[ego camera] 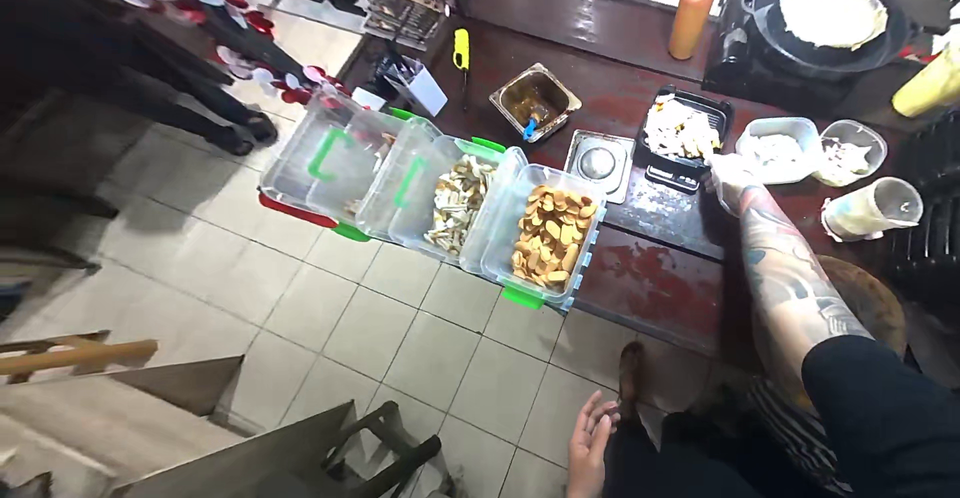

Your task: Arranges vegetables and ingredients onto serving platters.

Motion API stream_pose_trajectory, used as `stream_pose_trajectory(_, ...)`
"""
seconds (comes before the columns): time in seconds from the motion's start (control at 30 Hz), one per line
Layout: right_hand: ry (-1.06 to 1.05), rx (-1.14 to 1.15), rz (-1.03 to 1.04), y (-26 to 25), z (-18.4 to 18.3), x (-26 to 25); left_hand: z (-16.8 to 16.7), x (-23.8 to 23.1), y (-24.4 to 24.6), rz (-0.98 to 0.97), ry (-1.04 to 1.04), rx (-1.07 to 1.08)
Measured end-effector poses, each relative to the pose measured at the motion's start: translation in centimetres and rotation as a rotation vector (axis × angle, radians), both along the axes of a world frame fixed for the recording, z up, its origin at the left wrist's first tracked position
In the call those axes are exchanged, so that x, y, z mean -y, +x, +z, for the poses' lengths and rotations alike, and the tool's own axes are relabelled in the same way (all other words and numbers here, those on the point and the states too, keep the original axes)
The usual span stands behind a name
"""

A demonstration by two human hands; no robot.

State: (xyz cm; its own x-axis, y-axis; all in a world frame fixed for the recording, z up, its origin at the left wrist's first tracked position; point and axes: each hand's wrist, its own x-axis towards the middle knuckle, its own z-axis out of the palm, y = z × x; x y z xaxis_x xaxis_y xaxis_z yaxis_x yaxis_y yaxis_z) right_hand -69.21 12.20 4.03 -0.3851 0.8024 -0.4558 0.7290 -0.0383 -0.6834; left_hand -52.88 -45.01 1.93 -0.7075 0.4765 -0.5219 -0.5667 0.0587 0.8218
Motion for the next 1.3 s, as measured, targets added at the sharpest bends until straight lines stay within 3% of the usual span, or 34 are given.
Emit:
stream_pose_trajectory(0.2, -0.081, -0.117, -0.008, 2.0, 0.3, 0.0, 1.7, -3.5, -2.5, -0.142, 0.069, -0.084)
stream_pose_trajectory(0.3, -0.151, -0.312, -0.004, 6.3, 2.3, 2.3, 2.5, -5.9, -3.8, -0.225, 0.148, -0.170)
stream_pose_trajectory(0.37, -0.137, -0.302, -0.043, 10.1, 5.6, 5.3, 3.5, -8.5, -4.5, -0.251, 0.205, -0.219)
stream_pose_trajectory(0.43, -0.283, -0.138, -0.060, 15.2, 12.7, 9.5, 4.9, -11.4, -4.8, -0.286, 0.262, -0.251)
stream_pose_trajectory(0.47, -0.255, -0.189, -0.053, 18.4, 13.3, 11.0, 5.6, -12.9, -4.7, -0.310, 0.298, -0.261)
stream_pose_trajectory(0.6, -0.208, -0.393, -0.023, 34.1, 8.1, 14.3, 7.8, -18.5, -2.2, -0.494, 0.424, -0.161)
stream_pose_trajectory(0.77, -0.185, -0.207, -0.278, 51.0, 11.7, 23.9, 8.6, -22.8, 5.7, -0.932, 0.441, -0.066)
stream_pose_trajectory(0.93, -0.079, -0.002, -0.662, 65.1, 10.3, 33.7, 7.6, -27.1, 16.9, -1.493, 0.295, -0.067)
stream_pose_trajectory(1.13, -0.047, -0.005, -1.344, 74.6, 5.7, 40.8, 3.2, -31.0, 33.4, -2.054, 0.186, 0.082)
stream_pose_trajectory(1.3, -0.094, 0.217, -1.573, 80.8, 1.9, 41.9, -2.8, -30.5, 45.3, -2.217, -0.055, 0.233)
